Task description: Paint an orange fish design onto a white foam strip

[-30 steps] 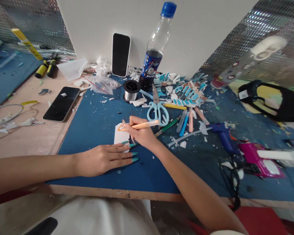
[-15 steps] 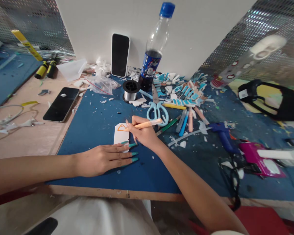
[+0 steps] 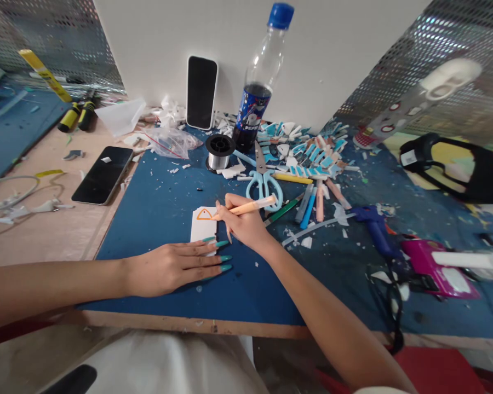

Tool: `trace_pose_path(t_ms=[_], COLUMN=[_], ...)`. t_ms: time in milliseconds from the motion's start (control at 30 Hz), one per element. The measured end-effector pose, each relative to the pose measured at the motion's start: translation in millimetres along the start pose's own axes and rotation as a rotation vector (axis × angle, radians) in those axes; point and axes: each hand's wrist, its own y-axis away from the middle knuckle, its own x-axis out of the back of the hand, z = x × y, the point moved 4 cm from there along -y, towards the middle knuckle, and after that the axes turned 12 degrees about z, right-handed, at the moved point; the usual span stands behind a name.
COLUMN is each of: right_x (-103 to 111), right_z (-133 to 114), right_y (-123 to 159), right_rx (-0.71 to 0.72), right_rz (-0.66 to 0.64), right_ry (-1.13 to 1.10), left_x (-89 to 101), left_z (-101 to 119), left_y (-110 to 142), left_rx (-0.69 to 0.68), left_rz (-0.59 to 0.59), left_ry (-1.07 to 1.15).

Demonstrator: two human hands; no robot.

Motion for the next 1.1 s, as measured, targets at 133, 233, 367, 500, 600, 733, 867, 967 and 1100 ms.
trace_pose_path(t_ms=[133,233,367,500,600,733,867,967,1100], right_x=[0.7,0.6,1.7,4.4,3.6,-4.0,-9.9,-11.5,-11.9], right_z=[-0.6,0.4,1.7,3.0,2.5,0.9,1.6,2.2,1.0], right_y=[-0.4,-0.9,-0.5,-0.4,-2.2,-6.0,-8.8,-9.3,-9.4], right_rx=[-0.01,-0.02,-0.012,-0.004,0.01,0.015,0.036,0.064,0.11], right_rz=[0.016,0.002,0.007,0.063,0.108,0.093,0.055,0.03,0.019], right_ry=[-0.011,-0.033,-0.06,-0.138,-0.17,-0.175,-0.145,-0.11,-0.063], left_x=[0.4,0.1,-1.1,-0.7,0.1,0.3,-0.7,-1.6,-2.3], left_z=[0.2,0.0,-0.2,-0.5,-0.3,0.3,0.5,0.1,-0.3], left_y=[0.1,0.2,0.1,0.0,-0.5,-1.4,-0.9,0.3,0.9], left_rx=[0.002,0.007,0.007,0.006,0.001,0.006,0.003,-0.001,-0.005], left_rz=[-0.012,-0.007,-0.01,-0.005,-0.012,-0.011,0.008,0.006,0.0], left_ry=[0.013,0.018,0.02,0.018,0.009,0.002,-0.003,-0.01,-0.024])
